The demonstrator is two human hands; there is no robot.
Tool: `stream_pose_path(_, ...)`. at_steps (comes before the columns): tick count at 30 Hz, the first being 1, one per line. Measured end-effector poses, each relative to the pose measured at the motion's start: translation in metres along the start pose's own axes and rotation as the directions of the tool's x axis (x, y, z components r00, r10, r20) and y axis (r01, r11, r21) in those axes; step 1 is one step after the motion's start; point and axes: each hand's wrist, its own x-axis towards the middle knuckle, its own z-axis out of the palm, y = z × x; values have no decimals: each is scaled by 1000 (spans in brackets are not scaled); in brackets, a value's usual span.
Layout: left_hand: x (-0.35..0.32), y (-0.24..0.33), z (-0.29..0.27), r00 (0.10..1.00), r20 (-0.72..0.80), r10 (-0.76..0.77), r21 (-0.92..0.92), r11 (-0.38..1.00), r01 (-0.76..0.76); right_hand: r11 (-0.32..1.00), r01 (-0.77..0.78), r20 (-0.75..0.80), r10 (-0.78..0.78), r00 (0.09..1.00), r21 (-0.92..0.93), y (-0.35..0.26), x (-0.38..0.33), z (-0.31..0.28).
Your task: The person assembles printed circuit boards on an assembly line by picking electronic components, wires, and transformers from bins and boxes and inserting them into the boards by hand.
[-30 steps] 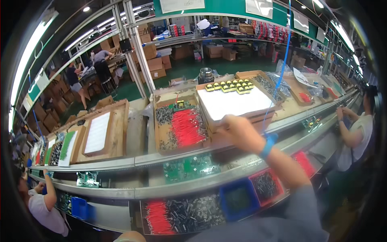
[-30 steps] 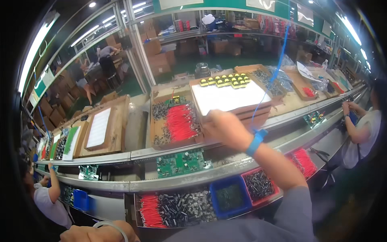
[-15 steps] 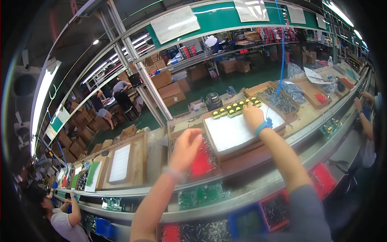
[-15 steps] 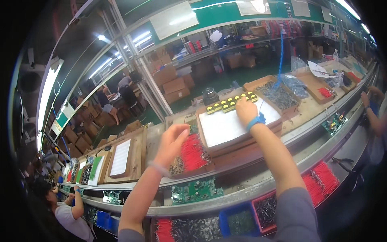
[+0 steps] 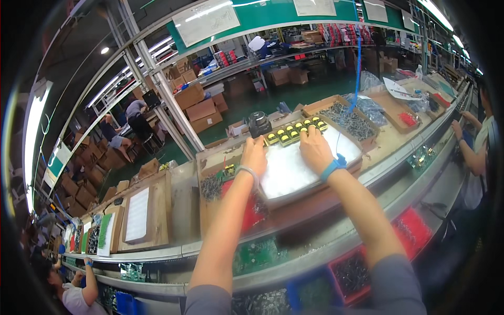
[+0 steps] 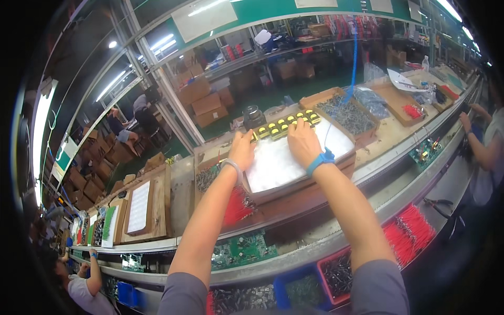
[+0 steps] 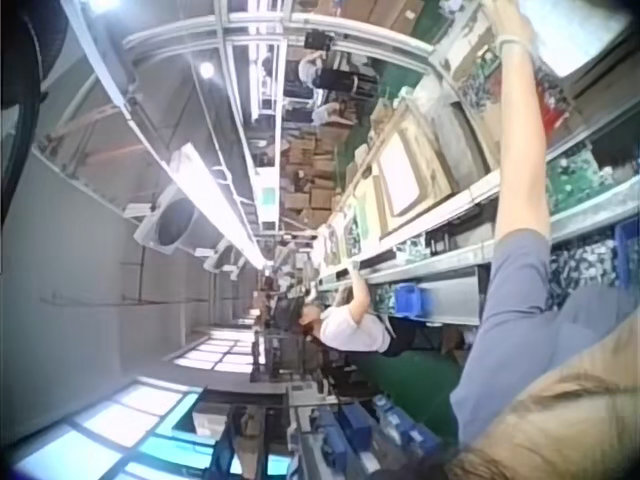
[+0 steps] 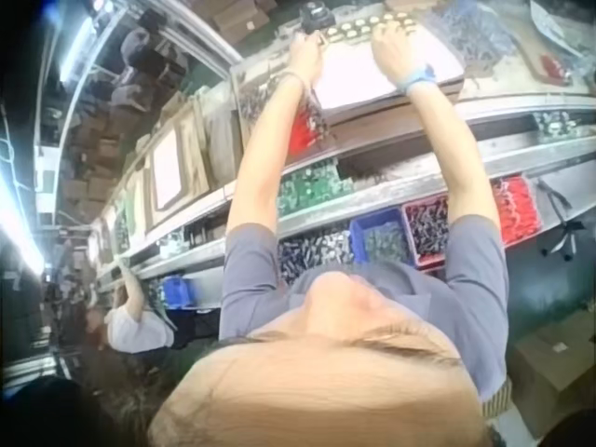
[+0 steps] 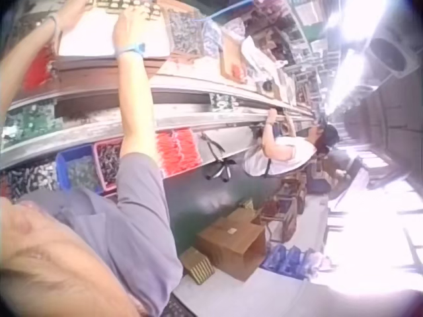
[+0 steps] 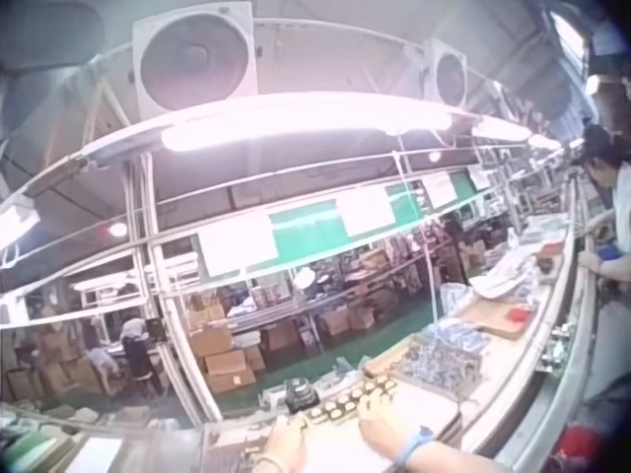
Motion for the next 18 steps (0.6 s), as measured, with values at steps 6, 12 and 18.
stream_pose_path(6,-15,11,-11,994,34,99,-39,994,-98,990,38,54,-46,997,135,-2,-4,-16)
stream_pose_path(12,-27,19,-18,992,-103,69,-26,997,-72,986,7,87,-22,996,168,6,-9,-8)
stream_pose_path(18,-79,23,-56,946,-70,-317,-893,443,82,966,-12,90,-12,996,259,11,-3,-13)
